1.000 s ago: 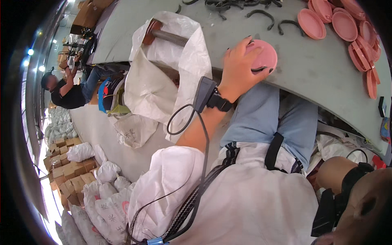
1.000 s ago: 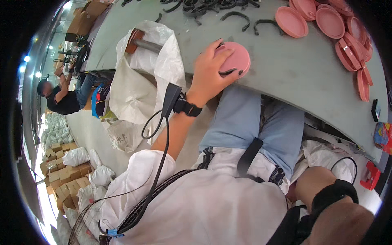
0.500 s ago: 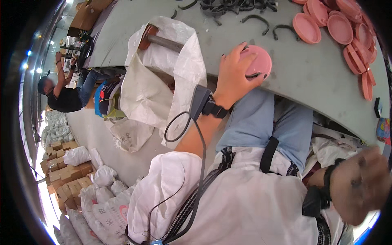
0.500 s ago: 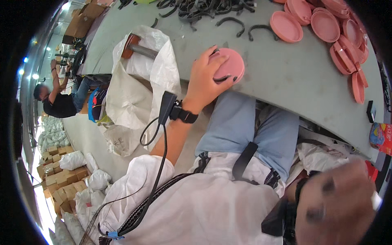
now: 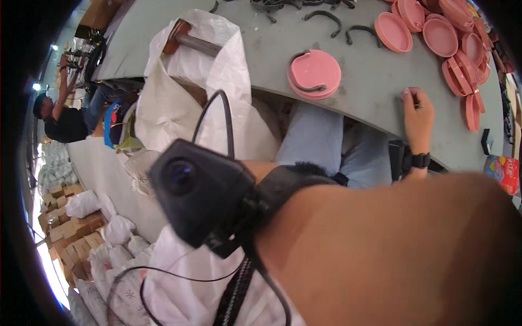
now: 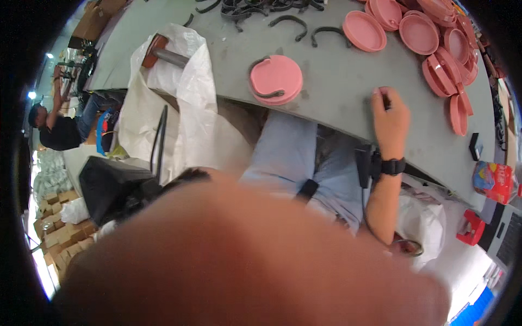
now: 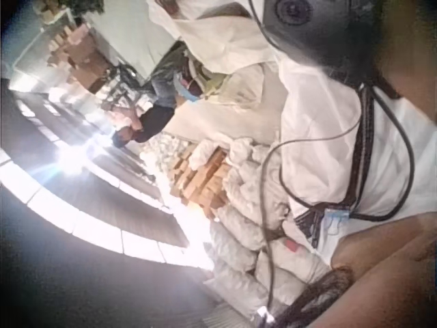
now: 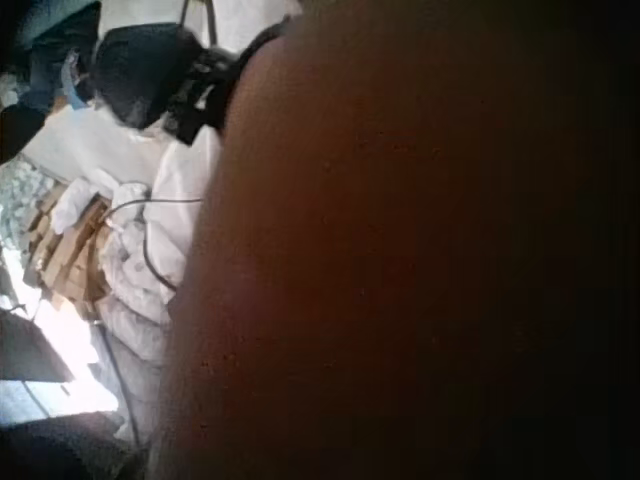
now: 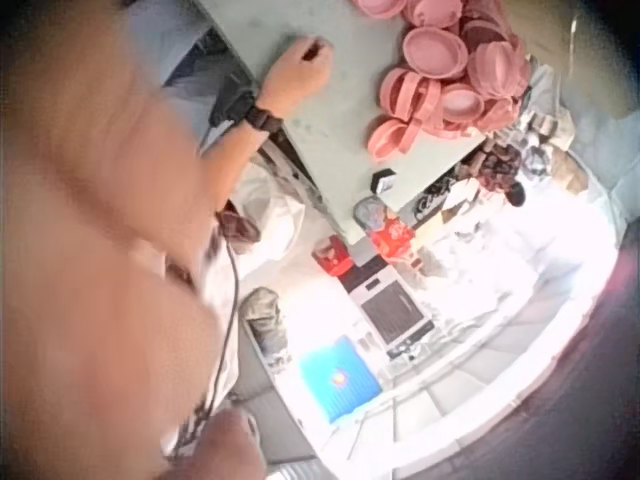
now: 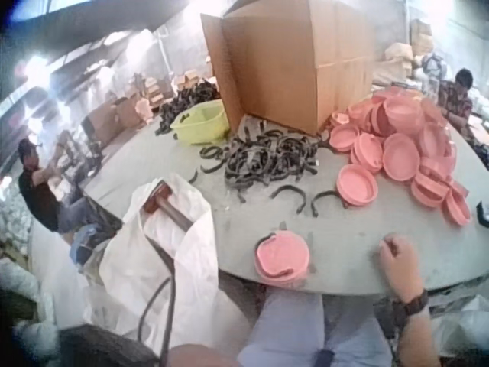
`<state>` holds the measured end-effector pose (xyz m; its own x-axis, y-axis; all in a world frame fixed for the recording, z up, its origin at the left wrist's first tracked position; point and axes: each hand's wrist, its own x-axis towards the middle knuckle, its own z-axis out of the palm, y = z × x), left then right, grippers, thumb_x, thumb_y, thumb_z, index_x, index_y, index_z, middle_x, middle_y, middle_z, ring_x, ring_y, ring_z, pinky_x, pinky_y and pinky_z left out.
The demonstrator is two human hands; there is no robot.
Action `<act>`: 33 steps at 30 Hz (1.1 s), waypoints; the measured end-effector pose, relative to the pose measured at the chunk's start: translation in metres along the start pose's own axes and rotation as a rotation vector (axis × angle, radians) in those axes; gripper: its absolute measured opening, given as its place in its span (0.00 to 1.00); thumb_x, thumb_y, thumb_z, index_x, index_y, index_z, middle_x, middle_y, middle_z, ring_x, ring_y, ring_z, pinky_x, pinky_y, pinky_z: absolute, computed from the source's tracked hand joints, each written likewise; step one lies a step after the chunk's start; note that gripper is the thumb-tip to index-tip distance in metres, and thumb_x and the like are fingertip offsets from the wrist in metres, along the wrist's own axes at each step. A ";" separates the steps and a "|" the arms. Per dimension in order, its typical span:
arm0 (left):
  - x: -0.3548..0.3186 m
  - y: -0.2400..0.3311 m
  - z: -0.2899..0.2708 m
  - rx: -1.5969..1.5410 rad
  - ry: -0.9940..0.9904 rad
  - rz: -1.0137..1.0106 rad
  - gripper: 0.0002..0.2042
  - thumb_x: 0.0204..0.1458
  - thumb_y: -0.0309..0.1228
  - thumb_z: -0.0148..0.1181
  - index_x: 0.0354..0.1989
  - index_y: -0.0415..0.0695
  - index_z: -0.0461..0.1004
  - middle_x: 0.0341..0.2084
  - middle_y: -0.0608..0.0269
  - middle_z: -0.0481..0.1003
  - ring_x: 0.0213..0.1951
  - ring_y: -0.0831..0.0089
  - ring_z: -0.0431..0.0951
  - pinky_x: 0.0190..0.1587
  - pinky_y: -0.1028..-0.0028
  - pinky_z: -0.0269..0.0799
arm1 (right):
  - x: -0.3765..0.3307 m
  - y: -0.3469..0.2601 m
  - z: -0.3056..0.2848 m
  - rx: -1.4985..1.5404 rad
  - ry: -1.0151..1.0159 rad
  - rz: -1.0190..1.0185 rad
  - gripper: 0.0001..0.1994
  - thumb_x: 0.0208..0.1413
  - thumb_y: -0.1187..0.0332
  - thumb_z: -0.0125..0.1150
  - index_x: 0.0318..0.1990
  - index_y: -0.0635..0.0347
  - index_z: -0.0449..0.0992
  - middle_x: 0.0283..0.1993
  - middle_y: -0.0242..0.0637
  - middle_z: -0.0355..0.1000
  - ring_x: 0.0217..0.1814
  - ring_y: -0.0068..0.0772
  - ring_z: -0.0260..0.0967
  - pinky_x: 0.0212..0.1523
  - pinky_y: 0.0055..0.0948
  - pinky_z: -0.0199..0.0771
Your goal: Manually attaching rubber or plastic gaskets/straps into circular pink plastic lids.
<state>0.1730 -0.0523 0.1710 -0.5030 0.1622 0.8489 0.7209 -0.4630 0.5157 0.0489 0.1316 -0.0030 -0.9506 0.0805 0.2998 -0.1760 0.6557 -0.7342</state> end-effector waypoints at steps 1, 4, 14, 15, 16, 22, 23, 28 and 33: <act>-0.004 0.002 0.006 -0.022 0.008 -0.003 0.13 0.42 0.32 0.61 0.33 0.34 0.73 0.24 0.52 0.74 0.21 0.65 0.72 0.26 0.64 0.71 | 0.000 -0.001 0.002 -0.010 0.000 -0.004 0.11 0.58 0.65 0.55 0.34 0.67 0.73 0.26 0.36 0.71 0.28 0.24 0.66 0.34 0.25 0.68; -0.007 0.005 0.005 -0.031 0.002 -0.010 0.12 0.43 0.31 0.61 0.33 0.35 0.73 0.24 0.54 0.74 0.21 0.65 0.73 0.26 0.64 0.71 | -0.001 -0.003 0.005 0.072 -0.034 0.015 0.11 0.57 0.65 0.56 0.34 0.67 0.74 0.25 0.37 0.71 0.28 0.24 0.66 0.33 0.24 0.67; -0.016 0.013 0.006 -0.028 0.009 -0.042 0.10 0.46 0.31 0.59 0.32 0.38 0.72 0.25 0.57 0.73 0.22 0.65 0.74 0.27 0.64 0.72 | -0.002 -0.001 0.001 0.095 -0.044 0.018 0.11 0.57 0.65 0.57 0.34 0.66 0.73 0.25 0.35 0.70 0.27 0.23 0.65 0.32 0.23 0.66; -0.016 0.015 0.009 -0.031 0.005 -0.038 0.09 0.47 0.31 0.58 0.32 0.38 0.72 0.25 0.58 0.73 0.22 0.65 0.74 0.27 0.64 0.73 | -0.004 -0.004 0.002 0.089 -0.039 0.026 0.11 0.57 0.65 0.57 0.34 0.66 0.74 0.25 0.35 0.71 0.27 0.23 0.65 0.33 0.23 0.66; -0.017 0.017 0.005 -0.022 0.019 -0.046 0.09 0.47 0.31 0.58 0.32 0.39 0.71 0.25 0.58 0.73 0.22 0.65 0.74 0.27 0.64 0.73 | -0.006 -0.006 0.004 0.081 -0.034 0.034 0.11 0.57 0.65 0.57 0.34 0.66 0.74 0.25 0.34 0.71 0.28 0.23 0.65 0.33 0.23 0.66; -0.022 0.023 0.006 -0.004 0.039 -0.041 0.07 0.49 0.31 0.57 0.32 0.41 0.71 0.25 0.60 0.73 0.23 0.65 0.75 0.28 0.64 0.73 | -0.006 0.005 0.004 0.059 -0.058 0.009 0.11 0.57 0.64 0.58 0.34 0.65 0.74 0.26 0.34 0.71 0.28 0.23 0.66 0.34 0.23 0.67; -0.022 0.022 0.005 -0.002 0.041 -0.040 0.07 0.49 0.31 0.57 0.32 0.41 0.71 0.25 0.61 0.73 0.23 0.65 0.75 0.28 0.64 0.73 | -0.004 0.003 0.004 0.057 -0.057 0.009 0.11 0.57 0.64 0.58 0.34 0.65 0.74 0.26 0.34 0.71 0.28 0.23 0.66 0.34 0.23 0.67; -0.020 0.028 0.007 -0.018 0.013 -0.057 0.06 0.51 0.31 0.56 0.31 0.42 0.70 0.26 0.63 0.73 0.24 0.65 0.76 0.29 0.65 0.74 | -0.007 -0.003 -0.001 0.024 -0.047 -0.020 0.11 0.57 0.64 0.57 0.35 0.65 0.74 0.26 0.34 0.72 0.28 0.23 0.66 0.34 0.23 0.67; -0.021 0.041 -0.011 0.007 -0.060 -0.103 0.05 0.52 0.31 0.55 0.31 0.44 0.69 0.26 0.65 0.72 0.24 0.65 0.76 0.30 0.65 0.74 | -0.006 -0.001 0.007 0.085 -0.038 -0.017 0.11 0.57 0.64 0.57 0.35 0.65 0.74 0.25 0.33 0.71 0.27 0.22 0.65 0.33 0.23 0.66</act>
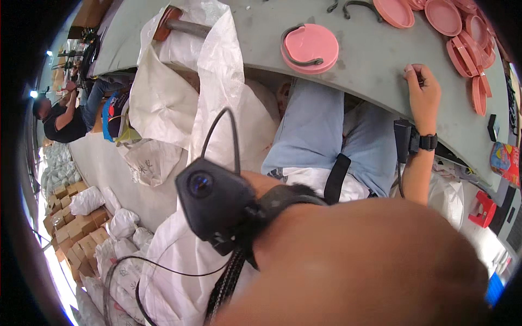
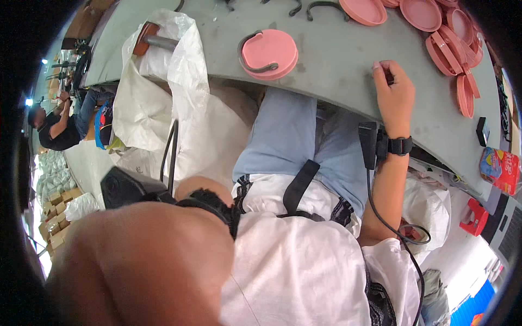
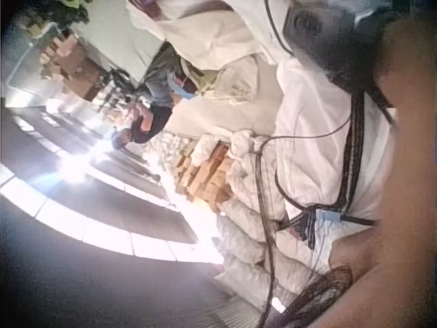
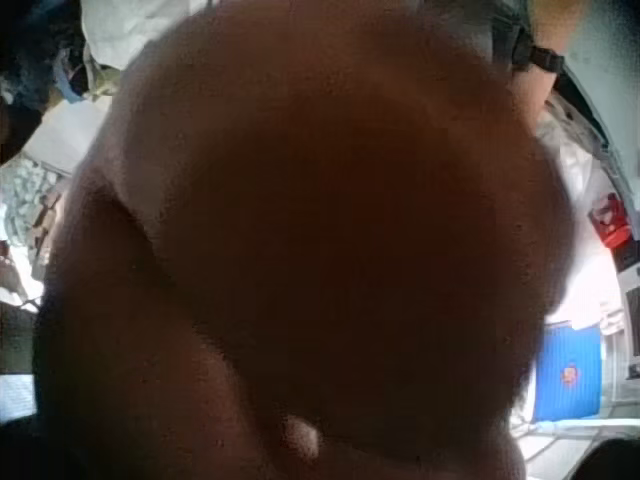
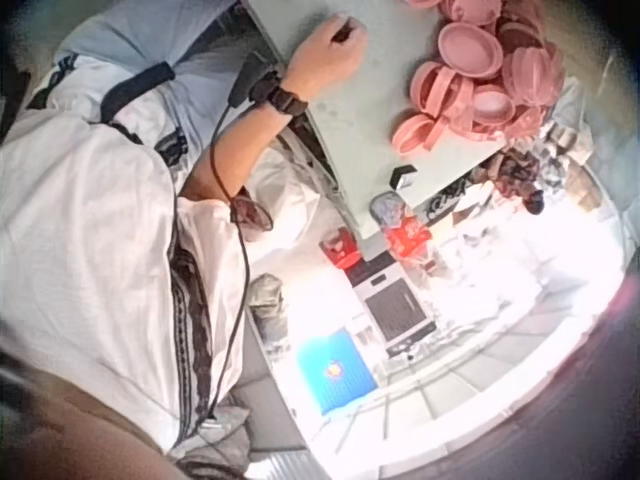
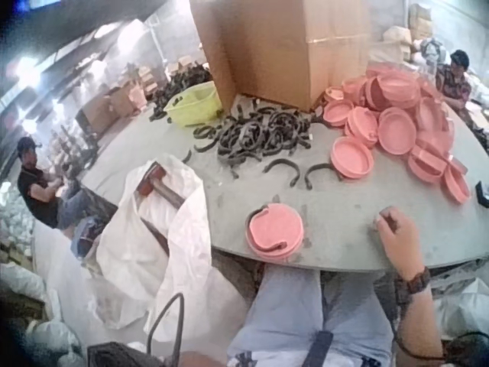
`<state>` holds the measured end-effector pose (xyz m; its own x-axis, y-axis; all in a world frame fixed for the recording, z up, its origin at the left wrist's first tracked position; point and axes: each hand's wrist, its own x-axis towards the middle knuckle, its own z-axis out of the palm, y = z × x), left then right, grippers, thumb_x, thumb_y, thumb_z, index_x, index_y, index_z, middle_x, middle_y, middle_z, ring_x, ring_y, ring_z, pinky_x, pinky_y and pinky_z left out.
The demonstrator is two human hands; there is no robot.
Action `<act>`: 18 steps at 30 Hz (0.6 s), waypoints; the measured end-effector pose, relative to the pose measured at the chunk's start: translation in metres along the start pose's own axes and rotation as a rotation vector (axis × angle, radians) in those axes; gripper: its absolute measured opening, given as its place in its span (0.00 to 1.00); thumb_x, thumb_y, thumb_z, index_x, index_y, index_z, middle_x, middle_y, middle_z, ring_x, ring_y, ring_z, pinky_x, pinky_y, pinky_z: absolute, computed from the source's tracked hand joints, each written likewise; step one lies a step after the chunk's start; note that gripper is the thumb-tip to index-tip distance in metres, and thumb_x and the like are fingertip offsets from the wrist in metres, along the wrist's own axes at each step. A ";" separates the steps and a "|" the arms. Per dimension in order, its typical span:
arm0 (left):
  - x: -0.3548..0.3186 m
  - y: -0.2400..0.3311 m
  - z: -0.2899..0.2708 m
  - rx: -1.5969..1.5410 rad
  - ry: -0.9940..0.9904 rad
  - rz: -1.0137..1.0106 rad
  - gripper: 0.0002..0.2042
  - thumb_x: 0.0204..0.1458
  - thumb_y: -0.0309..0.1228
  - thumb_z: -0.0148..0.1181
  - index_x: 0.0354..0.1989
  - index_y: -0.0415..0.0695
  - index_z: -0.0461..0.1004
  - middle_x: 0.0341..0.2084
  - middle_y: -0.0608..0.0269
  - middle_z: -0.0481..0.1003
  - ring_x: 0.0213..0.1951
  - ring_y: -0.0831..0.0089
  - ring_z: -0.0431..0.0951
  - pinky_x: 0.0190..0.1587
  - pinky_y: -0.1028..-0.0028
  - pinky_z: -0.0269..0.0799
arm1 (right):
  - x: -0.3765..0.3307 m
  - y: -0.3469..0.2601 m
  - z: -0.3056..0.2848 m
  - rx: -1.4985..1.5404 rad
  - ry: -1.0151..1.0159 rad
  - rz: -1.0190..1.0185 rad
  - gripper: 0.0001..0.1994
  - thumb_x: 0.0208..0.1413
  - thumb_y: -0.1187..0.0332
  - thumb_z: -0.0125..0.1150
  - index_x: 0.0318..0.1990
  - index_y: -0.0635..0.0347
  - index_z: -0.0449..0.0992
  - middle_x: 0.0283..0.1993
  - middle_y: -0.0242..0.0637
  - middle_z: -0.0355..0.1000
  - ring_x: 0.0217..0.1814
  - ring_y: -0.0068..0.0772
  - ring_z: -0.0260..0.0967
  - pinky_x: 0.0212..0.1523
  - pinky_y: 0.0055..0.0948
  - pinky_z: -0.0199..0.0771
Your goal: Manually attaching rubber or plastic gaskets/straps into circular pink plastic lids.
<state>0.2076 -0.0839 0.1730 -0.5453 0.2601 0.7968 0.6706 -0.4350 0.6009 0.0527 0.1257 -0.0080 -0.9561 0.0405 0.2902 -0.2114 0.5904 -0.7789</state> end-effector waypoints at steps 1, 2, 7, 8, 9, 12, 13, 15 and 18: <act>-0.003 0.000 -0.012 -0.022 -0.009 -0.003 0.05 0.53 0.31 0.55 0.31 0.44 0.69 0.26 0.65 0.72 0.25 0.65 0.76 0.30 0.65 0.75 | 0.000 0.003 -0.006 -0.028 -0.001 0.011 0.11 0.57 0.64 0.57 0.35 0.65 0.73 0.24 0.33 0.70 0.26 0.21 0.64 0.32 0.23 0.66; -0.007 -0.005 -0.026 -0.056 -0.016 -0.016 0.05 0.53 0.31 0.54 0.31 0.44 0.69 0.26 0.65 0.72 0.25 0.65 0.77 0.30 0.65 0.75 | -0.001 0.006 -0.012 -0.054 0.016 0.017 0.11 0.57 0.64 0.57 0.35 0.65 0.73 0.24 0.33 0.70 0.26 0.21 0.64 0.32 0.23 0.66; -0.006 0.010 -0.049 -0.016 -0.048 -0.065 0.04 0.54 0.31 0.54 0.30 0.46 0.69 0.26 0.67 0.72 0.25 0.65 0.77 0.30 0.65 0.75 | 0.000 -0.006 -0.002 0.017 0.005 0.010 0.11 0.58 0.64 0.56 0.33 0.66 0.73 0.23 0.32 0.67 0.24 0.21 0.60 0.29 0.23 0.63; -0.010 -0.001 -0.048 -0.014 0.041 -0.061 0.04 0.55 0.31 0.53 0.32 0.46 0.67 0.25 0.65 0.72 0.23 0.65 0.75 0.28 0.65 0.74 | 0.000 -0.006 -0.006 0.005 0.016 0.005 0.11 0.58 0.64 0.56 0.33 0.66 0.73 0.23 0.32 0.67 0.24 0.21 0.60 0.29 0.23 0.63; -0.015 -0.014 -0.048 -0.012 0.129 -0.057 0.04 0.55 0.31 0.52 0.34 0.47 0.66 0.24 0.64 0.72 0.21 0.65 0.74 0.26 0.64 0.72 | 0.000 -0.006 -0.010 -0.050 -0.012 0.037 0.11 0.58 0.65 0.56 0.33 0.66 0.73 0.22 0.32 0.67 0.24 0.20 0.60 0.29 0.23 0.63; -0.036 -0.042 -0.069 -0.087 0.240 0.021 0.10 0.53 0.26 0.50 0.38 0.32 0.70 0.24 0.48 0.73 0.23 0.62 0.73 0.29 0.65 0.71 | 0.005 0.002 -0.016 -0.101 -0.062 0.109 0.09 0.58 0.66 0.56 0.35 0.65 0.73 0.23 0.32 0.68 0.24 0.21 0.61 0.29 0.22 0.63; -0.042 -0.045 -0.073 -0.012 0.333 -0.043 0.11 0.53 0.27 0.50 0.41 0.32 0.69 0.26 0.48 0.73 0.25 0.61 0.73 0.32 0.63 0.71 | 0.010 0.004 -0.016 -0.099 -0.099 0.154 0.08 0.57 0.67 0.56 0.37 0.64 0.74 0.23 0.33 0.68 0.25 0.21 0.63 0.30 0.22 0.64; -0.056 -0.054 -0.087 0.255 0.439 -0.246 0.13 0.52 0.33 0.52 0.43 0.38 0.68 0.31 0.47 0.73 0.30 0.58 0.74 0.38 0.59 0.70 | 0.017 0.003 -0.013 0.069 -0.060 0.171 0.09 0.56 0.68 0.57 0.40 0.63 0.74 0.27 0.34 0.70 0.27 0.22 0.65 0.31 0.23 0.66; -0.053 -0.081 -0.110 0.799 0.288 -0.379 0.19 0.48 0.40 0.59 0.46 0.43 0.69 0.42 0.45 0.70 0.42 0.52 0.71 0.46 0.56 0.67 | 0.032 -0.017 -0.016 0.175 -0.044 0.139 0.14 0.53 0.69 0.60 0.48 0.59 0.72 0.37 0.38 0.72 0.36 0.29 0.70 0.38 0.28 0.70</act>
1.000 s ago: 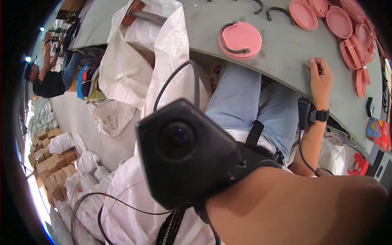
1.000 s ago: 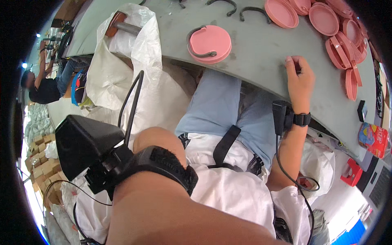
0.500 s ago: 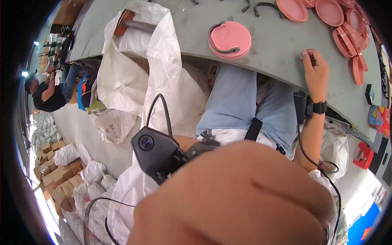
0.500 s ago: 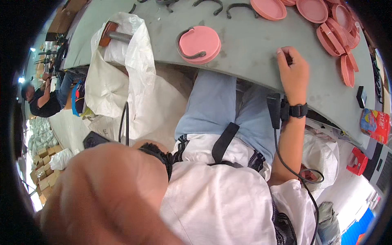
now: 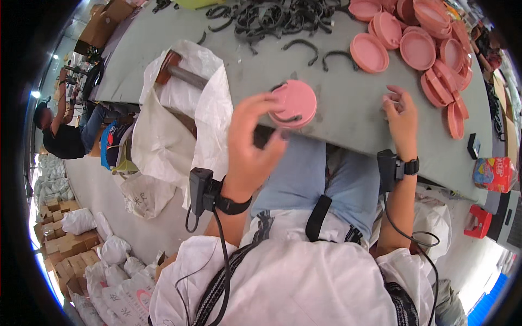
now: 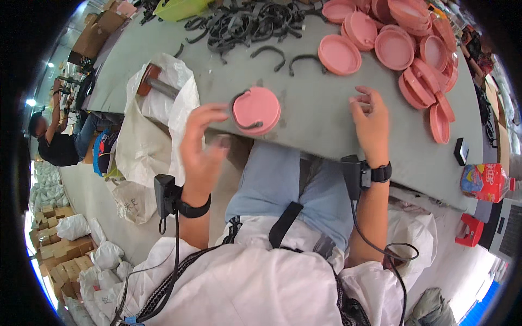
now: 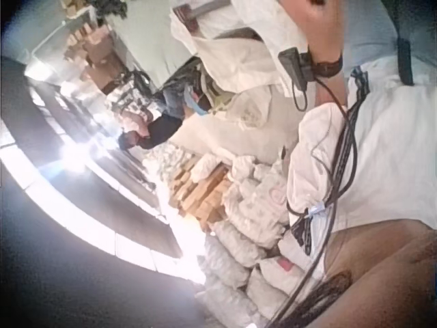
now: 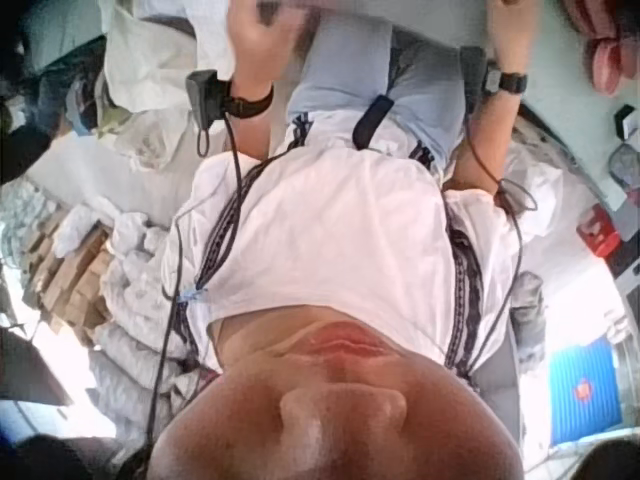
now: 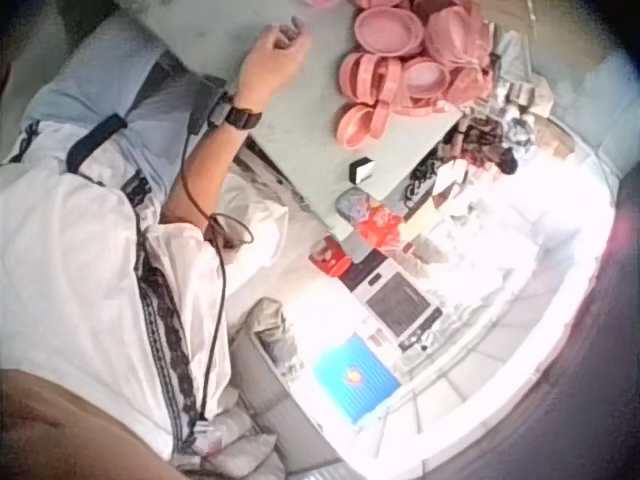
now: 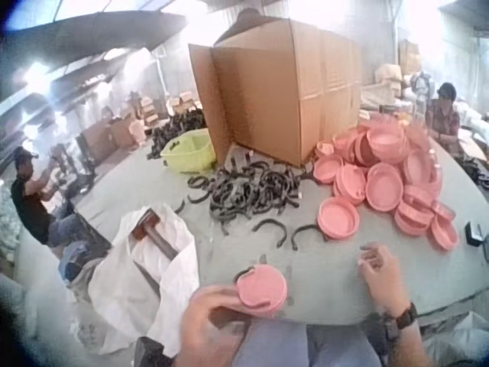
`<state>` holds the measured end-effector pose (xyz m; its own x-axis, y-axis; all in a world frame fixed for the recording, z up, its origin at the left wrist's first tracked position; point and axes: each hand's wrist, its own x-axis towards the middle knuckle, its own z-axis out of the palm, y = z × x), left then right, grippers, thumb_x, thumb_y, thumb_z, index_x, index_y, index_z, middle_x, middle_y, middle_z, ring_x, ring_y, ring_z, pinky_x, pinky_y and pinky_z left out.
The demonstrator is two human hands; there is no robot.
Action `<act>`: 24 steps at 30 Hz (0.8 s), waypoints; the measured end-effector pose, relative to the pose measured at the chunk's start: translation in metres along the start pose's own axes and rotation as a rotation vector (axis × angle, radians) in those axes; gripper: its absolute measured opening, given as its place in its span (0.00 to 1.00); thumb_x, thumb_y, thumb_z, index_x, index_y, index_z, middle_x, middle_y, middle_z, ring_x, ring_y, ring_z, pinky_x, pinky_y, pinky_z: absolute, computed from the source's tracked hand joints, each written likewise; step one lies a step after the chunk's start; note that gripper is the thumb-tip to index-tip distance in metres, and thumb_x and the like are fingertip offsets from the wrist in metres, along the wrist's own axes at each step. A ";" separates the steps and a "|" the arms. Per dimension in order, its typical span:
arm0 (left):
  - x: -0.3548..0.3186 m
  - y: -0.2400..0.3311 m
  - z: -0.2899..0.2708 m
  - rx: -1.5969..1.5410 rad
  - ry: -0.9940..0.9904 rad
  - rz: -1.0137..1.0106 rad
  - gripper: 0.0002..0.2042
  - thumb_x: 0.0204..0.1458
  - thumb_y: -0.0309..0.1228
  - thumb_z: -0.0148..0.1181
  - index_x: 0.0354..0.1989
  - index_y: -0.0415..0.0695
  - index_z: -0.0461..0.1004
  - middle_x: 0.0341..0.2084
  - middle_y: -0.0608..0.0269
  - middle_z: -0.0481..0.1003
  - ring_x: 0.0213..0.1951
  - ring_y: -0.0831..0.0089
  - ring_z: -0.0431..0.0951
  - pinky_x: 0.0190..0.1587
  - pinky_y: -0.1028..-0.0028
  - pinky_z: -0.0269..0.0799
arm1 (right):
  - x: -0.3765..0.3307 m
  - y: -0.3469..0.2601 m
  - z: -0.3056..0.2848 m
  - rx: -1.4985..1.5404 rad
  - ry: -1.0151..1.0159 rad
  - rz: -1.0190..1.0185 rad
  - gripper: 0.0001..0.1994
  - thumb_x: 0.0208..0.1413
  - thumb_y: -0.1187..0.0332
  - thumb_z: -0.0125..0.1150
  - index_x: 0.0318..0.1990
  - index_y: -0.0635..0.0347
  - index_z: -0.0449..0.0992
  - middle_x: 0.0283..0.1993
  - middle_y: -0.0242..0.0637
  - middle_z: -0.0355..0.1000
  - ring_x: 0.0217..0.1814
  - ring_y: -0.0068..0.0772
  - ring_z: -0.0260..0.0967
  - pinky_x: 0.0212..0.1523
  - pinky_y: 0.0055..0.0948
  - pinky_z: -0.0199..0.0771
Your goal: Manually attaching rubber or plastic gaskets/straps into circular pink plastic lids.
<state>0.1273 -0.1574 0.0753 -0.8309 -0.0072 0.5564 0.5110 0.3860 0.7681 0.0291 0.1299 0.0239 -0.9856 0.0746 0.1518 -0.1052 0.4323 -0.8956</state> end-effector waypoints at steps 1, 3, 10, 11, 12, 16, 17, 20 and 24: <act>0.006 -0.010 0.003 0.363 -0.074 0.061 0.24 0.45 0.41 0.63 0.49 0.42 0.69 0.49 0.44 0.68 0.50 0.49 0.69 0.52 0.56 0.65 | 0.006 -0.005 0.001 -0.066 -0.027 -0.018 0.18 0.51 0.70 0.61 0.51 0.58 0.71 0.44 0.40 0.72 0.43 0.35 0.72 0.43 0.31 0.71; 0.000 -0.035 0.021 0.485 -0.099 0.002 0.26 0.41 0.40 0.66 0.50 0.43 0.70 0.53 0.45 0.65 0.54 0.49 0.66 0.55 0.57 0.62 | 0.024 -0.008 0.007 -0.187 0.019 -0.247 0.21 0.49 0.69 0.63 0.53 0.58 0.70 0.50 0.43 0.69 0.50 0.40 0.68 0.49 0.36 0.68; -0.008 -0.064 0.041 0.624 -0.143 -0.105 0.33 0.33 0.36 0.73 0.53 0.46 0.70 0.59 0.48 0.60 0.57 0.49 0.63 0.57 0.58 0.62 | 0.093 0.010 0.048 -0.529 0.077 -0.533 0.32 0.41 0.58 0.69 0.57 0.56 0.68 0.64 0.49 0.59 0.65 0.55 0.54 0.63 0.45 0.56; -0.009 -0.065 0.041 0.641 -0.134 -0.105 0.33 0.33 0.36 0.73 0.53 0.46 0.70 0.59 0.48 0.60 0.57 0.49 0.63 0.57 0.58 0.62 | 0.097 0.018 0.050 -0.512 0.075 -0.544 0.32 0.41 0.58 0.69 0.57 0.56 0.68 0.64 0.49 0.59 0.65 0.55 0.54 0.63 0.45 0.56; -0.010 -0.068 0.041 0.562 -0.114 -0.075 0.32 0.33 0.36 0.73 0.52 0.47 0.71 0.59 0.48 0.59 0.57 0.50 0.63 0.56 0.58 0.63 | 0.102 0.031 0.050 -0.494 0.092 -0.582 0.30 0.42 0.59 0.69 0.55 0.57 0.70 0.63 0.49 0.61 0.65 0.55 0.54 0.63 0.45 0.56; -0.017 -0.047 0.007 0.474 0.168 -0.112 0.31 0.34 0.32 0.71 0.52 0.47 0.71 0.58 0.48 0.58 0.58 0.52 0.63 0.52 0.61 0.69 | 0.101 0.035 0.048 -0.404 0.036 -0.578 0.21 0.45 0.63 0.66 0.48 0.60 0.75 0.56 0.49 0.69 0.62 0.52 0.60 0.61 0.42 0.61; -0.021 -0.047 -0.008 0.421 0.266 -0.179 0.31 0.34 0.30 0.70 0.54 0.47 0.69 0.59 0.50 0.58 0.59 0.54 0.62 0.49 0.64 0.72 | 0.101 0.036 0.047 -0.388 0.027 -0.579 0.21 0.45 0.63 0.66 0.48 0.60 0.75 0.56 0.49 0.69 0.62 0.52 0.60 0.61 0.42 0.61; -0.028 -0.050 -0.066 0.565 0.405 -0.221 0.33 0.37 0.29 0.70 0.57 0.48 0.66 0.60 0.51 0.55 0.59 0.56 0.61 0.44 0.69 0.75 | 0.098 0.031 0.042 -0.197 0.103 -0.460 0.18 0.49 0.65 0.63 0.46 0.63 0.75 0.46 0.47 0.74 0.49 0.46 0.70 0.53 0.35 0.68; -0.049 -0.080 -0.130 0.659 0.482 -0.396 0.32 0.40 0.32 0.70 0.58 0.50 0.65 0.62 0.49 0.53 0.62 0.53 0.58 0.49 0.62 0.73 | 0.093 0.010 0.035 -0.073 0.146 -0.261 0.18 0.56 0.58 0.58 0.42 0.68 0.75 0.27 0.37 0.70 0.31 0.24 0.65 0.34 0.25 0.66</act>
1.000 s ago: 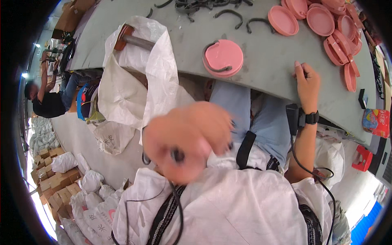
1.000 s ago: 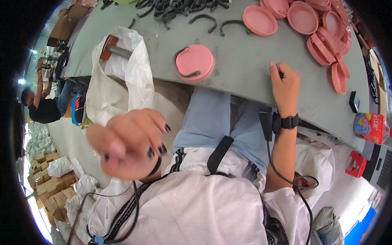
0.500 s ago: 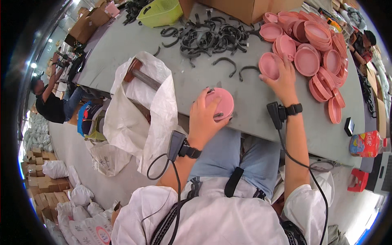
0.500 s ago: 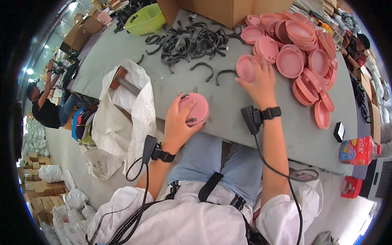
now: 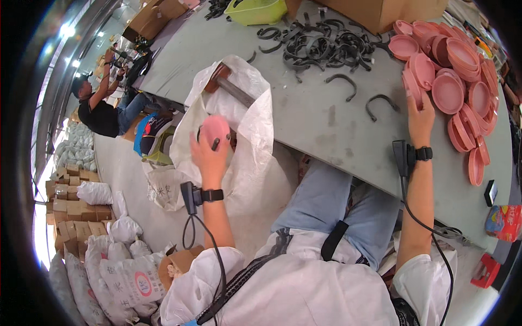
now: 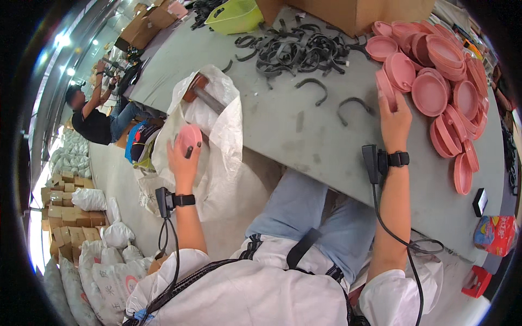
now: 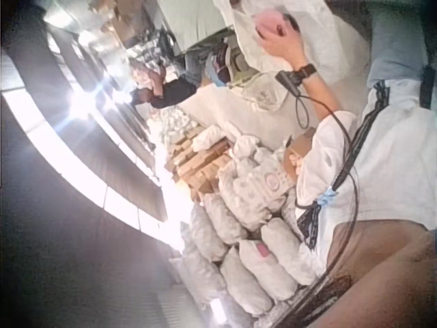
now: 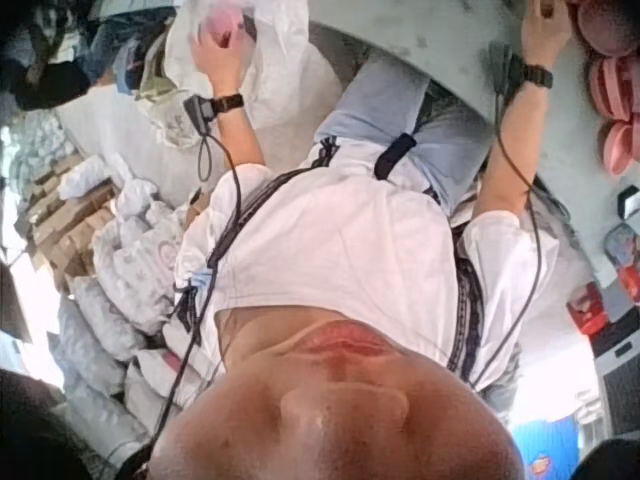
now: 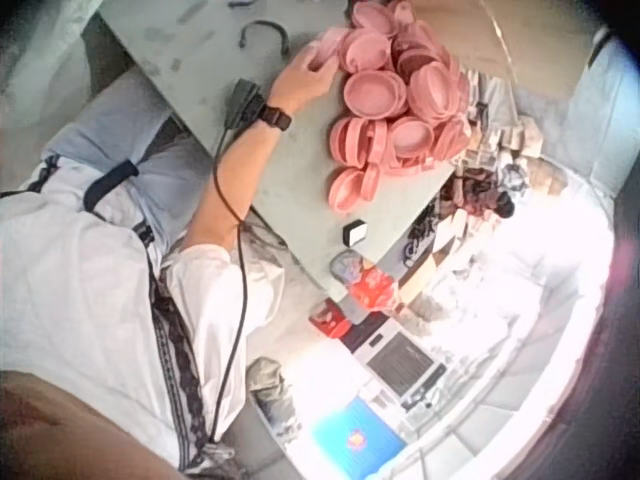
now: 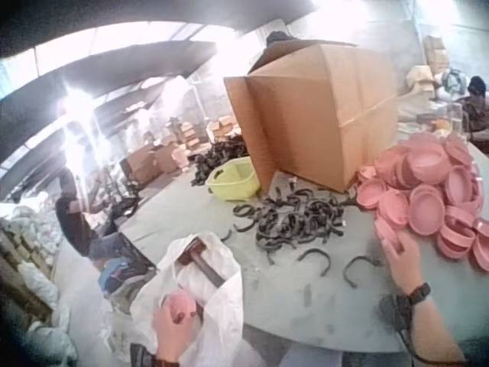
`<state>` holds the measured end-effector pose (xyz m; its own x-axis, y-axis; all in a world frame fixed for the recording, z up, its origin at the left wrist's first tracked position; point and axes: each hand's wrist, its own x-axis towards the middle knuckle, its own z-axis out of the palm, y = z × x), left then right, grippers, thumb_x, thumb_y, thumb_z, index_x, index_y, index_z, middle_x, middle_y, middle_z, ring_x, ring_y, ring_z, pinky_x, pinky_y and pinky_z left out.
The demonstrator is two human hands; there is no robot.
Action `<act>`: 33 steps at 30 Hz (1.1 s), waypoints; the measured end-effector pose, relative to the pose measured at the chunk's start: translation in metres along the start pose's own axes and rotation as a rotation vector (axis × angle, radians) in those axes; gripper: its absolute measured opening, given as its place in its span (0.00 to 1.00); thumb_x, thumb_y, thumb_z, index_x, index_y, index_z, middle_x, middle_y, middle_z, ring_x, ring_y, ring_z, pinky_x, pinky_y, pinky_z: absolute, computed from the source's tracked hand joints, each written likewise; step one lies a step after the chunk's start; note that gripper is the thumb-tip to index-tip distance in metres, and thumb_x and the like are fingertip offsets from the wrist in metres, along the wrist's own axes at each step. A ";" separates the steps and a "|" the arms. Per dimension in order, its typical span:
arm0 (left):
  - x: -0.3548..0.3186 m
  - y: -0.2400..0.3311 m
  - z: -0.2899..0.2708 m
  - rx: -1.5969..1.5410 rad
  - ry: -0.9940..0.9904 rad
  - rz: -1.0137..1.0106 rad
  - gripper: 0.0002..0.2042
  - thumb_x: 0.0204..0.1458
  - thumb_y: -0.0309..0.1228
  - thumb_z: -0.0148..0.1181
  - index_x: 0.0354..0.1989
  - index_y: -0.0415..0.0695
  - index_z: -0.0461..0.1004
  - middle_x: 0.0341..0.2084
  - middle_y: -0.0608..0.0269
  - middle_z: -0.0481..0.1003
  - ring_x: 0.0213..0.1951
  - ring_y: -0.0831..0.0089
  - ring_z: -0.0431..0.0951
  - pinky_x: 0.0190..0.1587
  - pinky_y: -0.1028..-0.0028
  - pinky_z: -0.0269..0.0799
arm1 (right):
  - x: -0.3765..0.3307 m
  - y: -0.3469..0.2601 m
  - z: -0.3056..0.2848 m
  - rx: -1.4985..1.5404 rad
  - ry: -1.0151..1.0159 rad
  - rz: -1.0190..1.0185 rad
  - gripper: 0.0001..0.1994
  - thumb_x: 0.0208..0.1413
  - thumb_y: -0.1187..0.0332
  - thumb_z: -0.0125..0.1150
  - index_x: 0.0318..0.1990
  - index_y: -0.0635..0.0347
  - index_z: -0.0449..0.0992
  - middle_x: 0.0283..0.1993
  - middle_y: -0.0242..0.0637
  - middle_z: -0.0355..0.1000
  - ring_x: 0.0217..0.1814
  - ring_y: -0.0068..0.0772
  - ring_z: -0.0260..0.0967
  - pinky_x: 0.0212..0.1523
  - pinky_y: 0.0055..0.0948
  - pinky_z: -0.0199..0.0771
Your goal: Manually attaching rubber or plastic gaskets/straps into circular pink plastic lids.
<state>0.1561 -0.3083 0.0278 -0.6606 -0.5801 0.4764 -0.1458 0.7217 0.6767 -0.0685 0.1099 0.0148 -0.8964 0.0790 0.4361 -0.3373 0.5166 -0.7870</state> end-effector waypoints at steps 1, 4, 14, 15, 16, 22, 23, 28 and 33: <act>-0.002 -0.004 -0.001 0.401 -0.008 -0.116 0.31 0.43 0.32 0.68 0.58 0.49 0.65 0.63 0.48 0.51 0.62 0.52 0.57 0.53 0.59 0.68 | 0.002 0.004 -0.003 0.039 0.043 0.049 0.18 0.57 0.57 0.57 0.41 0.67 0.75 0.28 0.36 0.70 0.32 0.26 0.67 0.35 0.27 0.67; -0.010 0.015 0.013 0.743 -0.026 -0.188 0.27 0.48 0.32 0.63 0.58 0.45 0.64 0.64 0.44 0.51 0.62 0.48 0.57 0.62 0.56 0.55 | 0.001 -0.009 -0.009 0.454 0.121 0.236 0.18 0.59 0.56 0.54 0.40 0.66 0.75 0.32 0.34 0.71 0.33 0.26 0.69 0.37 0.27 0.69; -0.073 0.179 0.141 -0.198 -0.401 0.535 0.36 0.43 0.41 0.65 0.61 0.43 0.59 0.59 0.49 0.59 0.61 0.49 0.58 0.63 0.58 0.51 | -0.008 -0.012 -0.006 0.030 -0.821 0.131 0.15 0.57 0.58 0.57 0.43 0.60 0.77 0.39 0.41 0.76 0.39 0.34 0.70 0.43 0.27 0.69; -0.077 0.182 0.152 -0.117 -0.529 0.558 0.35 0.42 0.42 0.66 0.59 0.45 0.62 0.59 0.51 0.60 0.61 0.49 0.57 0.60 0.56 0.54 | -0.011 -0.021 -0.005 0.021 -0.825 0.129 0.15 0.57 0.58 0.57 0.43 0.60 0.77 0.39 0.41 0.76 0.39 0.34 0.70 0.43 0.27 0.69; -0.081 0.182 0.162 -0.038 -0.663 0.581 0.34 0.40 0.43 0.68 0.58 0.47 0.64 0.58 0.52 0.60 0.61 0.48 0.56 0.58 0.54 0.57 | -0.015 -0.027 -0.004 -0.017 -0.669 0.095 0.15 0.55 0.58 0.59 0.43 0.58 0.78 0.40 0.42 0.75 0.41 0.36 0.70 0.44 0.28 0.69; -0.087 0.174 0.181 -0.172 -0.509 0.661 0.28 0.32 0.37 0.72 0.46 0.47 0.72 0.55 0.53 0.64 0.56 0.47 0.63 0.57 0.55 0.61 | -0.011 0.001 0.023 -0.217 -0.174 -0.488 0.16 0.51 0.60 0.62 0.44 0.57 0.76 0.42 0.40 0.75 0.48 0.42 0.69 0.45 0.34 0.69; -0.087 0.174 0.183 -0.215 -0.505 0.672 0.28 0.32 0.37 0.72 0.46 0.47 0.72 0.54 0.52 0.65 0.56 0.48 0.63 0.57 0.56 0.61 | -0.009 0.013 0.027 -0.378 -0.158 -0.655 0.16 0.49 0.61 0.63 0.44 0.58 0.75 0.42 0.40 0.75 0.50 0.41 0.68 0.45 0.35 0.69; -0.088 0.174 0.179 -0.206 -0.493 0.535 0.28 0.32 0.39 0.72 0.46 0.46 0.71 0.56 0.51 0.63 0.55 0.50 0.64 0.56 0.56 0.62 | -0.003 0.013 0.022 -0.149 -0.297 -0.192 0.12 0.50 0.67 0.60 0.42 0.59 0.73 0.36 0.46 0.73 0.40 0.47 0.71 0.41 0.38 0.70; -0.093 0.177 0.169 -0.027 -0.484 0.417 0.32 0.32 0.40 0.72 0.50 0.46 0.69 0.57 0.51 0.62 0.53 0.51 0.66 0.55 0.59 0.63 | -0.007 -0.003 0.011 0.045 0.120 0.055 0.09 0.52 0.68 0.58 0.38 0.63 0.73 0.23 0.42 0.68 0.28 0.42 0.69 0.31 0.37 0.65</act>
<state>0.0674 -0.0633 0.0084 -0.9165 -0.0121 0.3999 0.2098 0.8365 0.5062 -0.0650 0.0983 0.0090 -0.8740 0.2092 0.4387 -0.3034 0.4703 -0.8287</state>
